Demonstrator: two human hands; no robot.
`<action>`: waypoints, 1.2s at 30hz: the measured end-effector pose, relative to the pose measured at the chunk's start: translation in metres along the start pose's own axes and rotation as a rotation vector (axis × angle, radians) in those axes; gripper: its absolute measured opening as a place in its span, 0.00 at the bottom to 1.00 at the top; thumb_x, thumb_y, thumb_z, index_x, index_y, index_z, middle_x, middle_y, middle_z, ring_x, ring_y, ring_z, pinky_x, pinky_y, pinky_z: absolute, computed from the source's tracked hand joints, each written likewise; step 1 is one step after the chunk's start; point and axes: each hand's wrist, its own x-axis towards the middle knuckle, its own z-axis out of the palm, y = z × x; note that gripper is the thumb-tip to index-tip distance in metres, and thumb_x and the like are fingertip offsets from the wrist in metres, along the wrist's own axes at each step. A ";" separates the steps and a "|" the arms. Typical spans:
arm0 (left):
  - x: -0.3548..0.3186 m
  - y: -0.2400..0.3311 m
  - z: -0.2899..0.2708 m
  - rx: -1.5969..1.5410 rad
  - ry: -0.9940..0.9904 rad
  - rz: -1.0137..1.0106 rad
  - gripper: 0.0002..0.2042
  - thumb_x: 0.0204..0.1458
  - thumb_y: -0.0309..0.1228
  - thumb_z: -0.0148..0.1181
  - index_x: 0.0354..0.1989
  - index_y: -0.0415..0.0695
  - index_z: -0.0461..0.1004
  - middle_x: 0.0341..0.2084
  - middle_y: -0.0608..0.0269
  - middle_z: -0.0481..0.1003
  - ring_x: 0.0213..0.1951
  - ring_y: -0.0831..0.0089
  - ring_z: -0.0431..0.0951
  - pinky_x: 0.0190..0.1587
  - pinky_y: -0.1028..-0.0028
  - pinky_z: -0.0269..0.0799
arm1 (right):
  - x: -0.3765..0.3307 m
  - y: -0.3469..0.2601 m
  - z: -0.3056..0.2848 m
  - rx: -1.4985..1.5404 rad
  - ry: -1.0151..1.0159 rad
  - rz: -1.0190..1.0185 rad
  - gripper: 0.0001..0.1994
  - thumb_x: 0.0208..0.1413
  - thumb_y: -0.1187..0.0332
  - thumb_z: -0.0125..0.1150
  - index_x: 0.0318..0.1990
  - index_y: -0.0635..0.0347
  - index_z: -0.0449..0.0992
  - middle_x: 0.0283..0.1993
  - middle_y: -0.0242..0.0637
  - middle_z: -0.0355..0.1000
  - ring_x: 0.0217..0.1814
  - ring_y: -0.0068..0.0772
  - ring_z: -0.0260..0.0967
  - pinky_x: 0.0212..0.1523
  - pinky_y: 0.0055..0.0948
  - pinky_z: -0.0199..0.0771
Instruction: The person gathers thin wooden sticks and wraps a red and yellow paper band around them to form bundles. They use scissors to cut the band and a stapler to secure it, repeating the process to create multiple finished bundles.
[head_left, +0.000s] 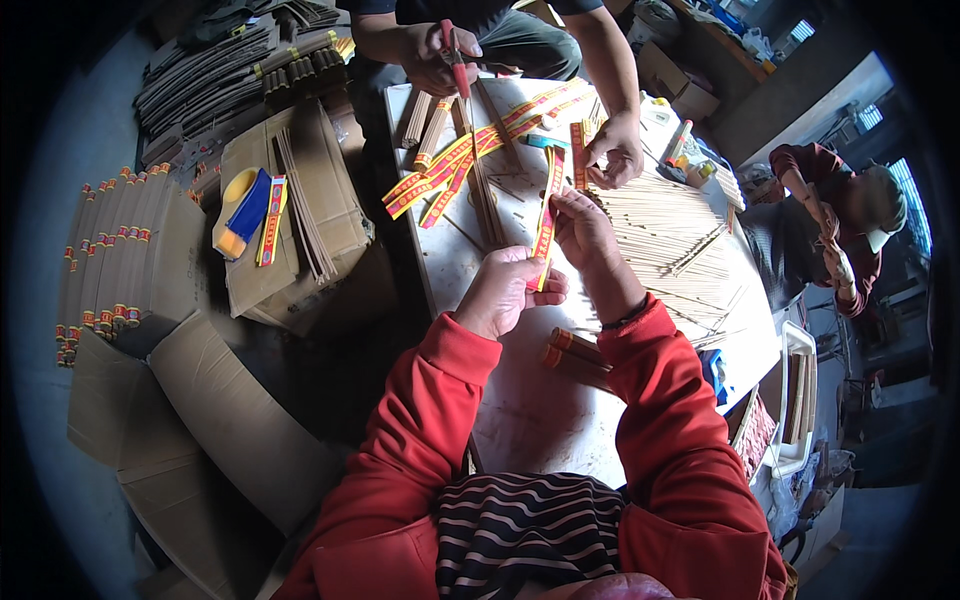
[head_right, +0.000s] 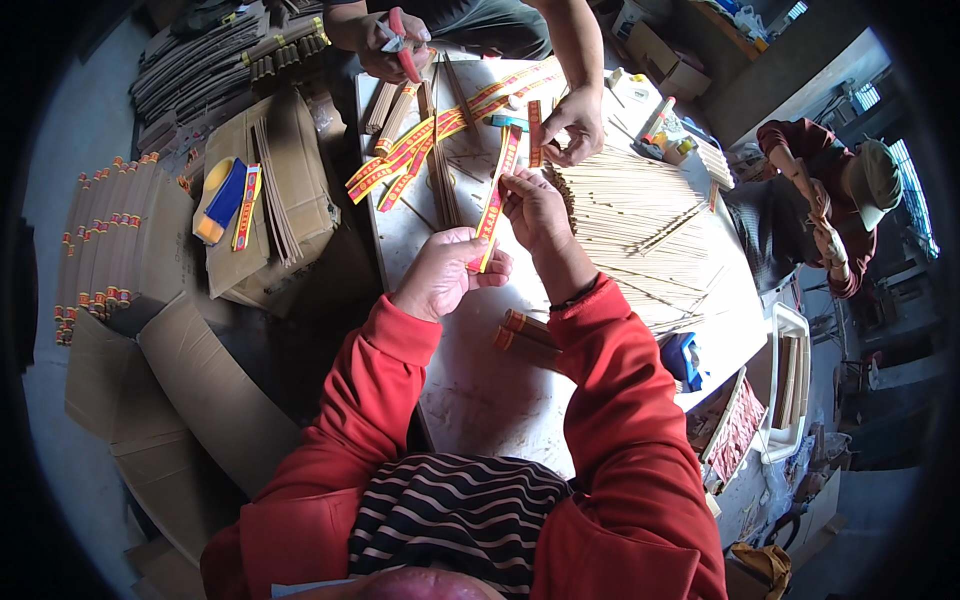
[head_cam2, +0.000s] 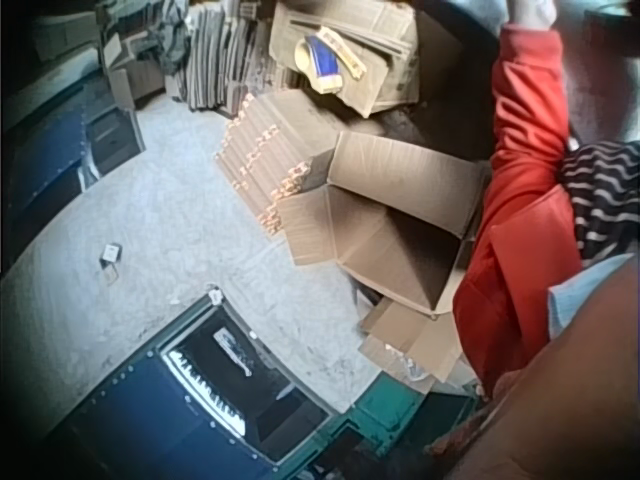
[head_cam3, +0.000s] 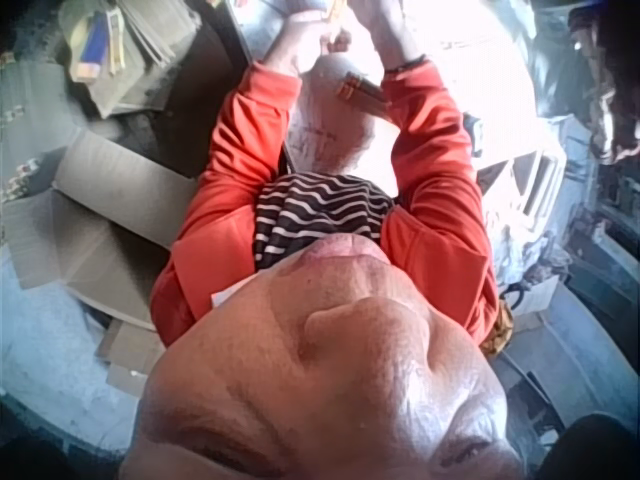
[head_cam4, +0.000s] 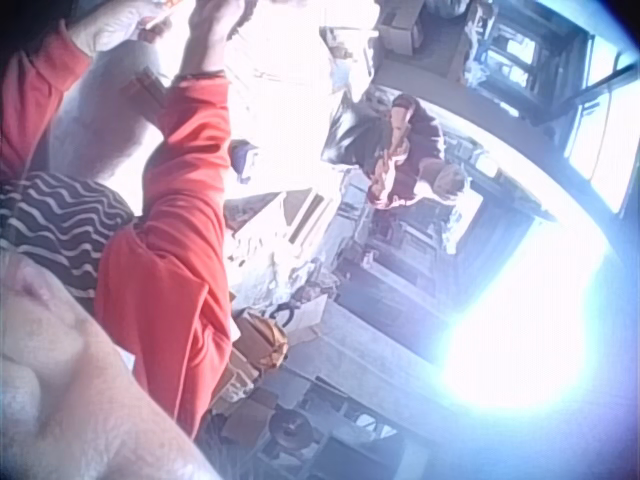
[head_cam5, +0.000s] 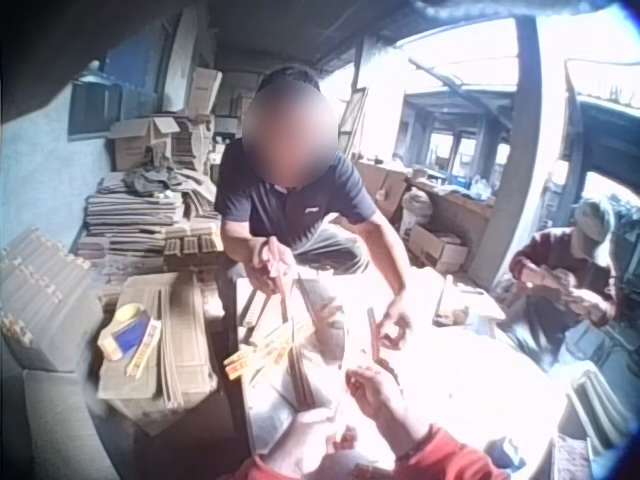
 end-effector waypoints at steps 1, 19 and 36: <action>-0.001 0.000 0.000 0.001 0.002 0.000 0.08 0.48 0.31 0.49 0.31 0.38 0.67 0.25 0.54 0.72 0.29 0.67 0.74 0.33 0.70 0.72 | -0.001 -0.001 0.003 -0.006 -0.003 0.001 0.05 0.49 0.79 0.48 0.34 0.64 0.67 0.32 0.33 0.69 0.33 0.25 0.67 0.37 0.22 0.69; -0.005 0.001 0.002 0.046 -0.028 0.024 0.08 0.50 0.30 0.47 0.33 0.37 0.67 0.24 0.54 0.72 0.25 0.69 0.74 0.31 0.72 0.72 | -0.011 -0.016 0.026 -0.063 -0.100 0.060 0.08 0.50 0.72 0.49 0.36 0.68 0.68 0.33 0.39 0.71 0.36 0.27 0.68 0.42 0.25 0.66; 0.001 -0.005 0.006 -0.010 0.054 0.083 0.08 0.49 0.25 0.43 0.36 0.35 0.65 0.27 0.55 0.71 0.26 0.69 0.74 0.30 0.72 0.73 | -0.071 -0.008 0.057 -0.192 0.017 0.373 0.11 0.52 0.68 0.47 0.36 0.69 0.70 0.27 0.38 0.69 0.23 0.27 0.68 0.24 0.22 0.71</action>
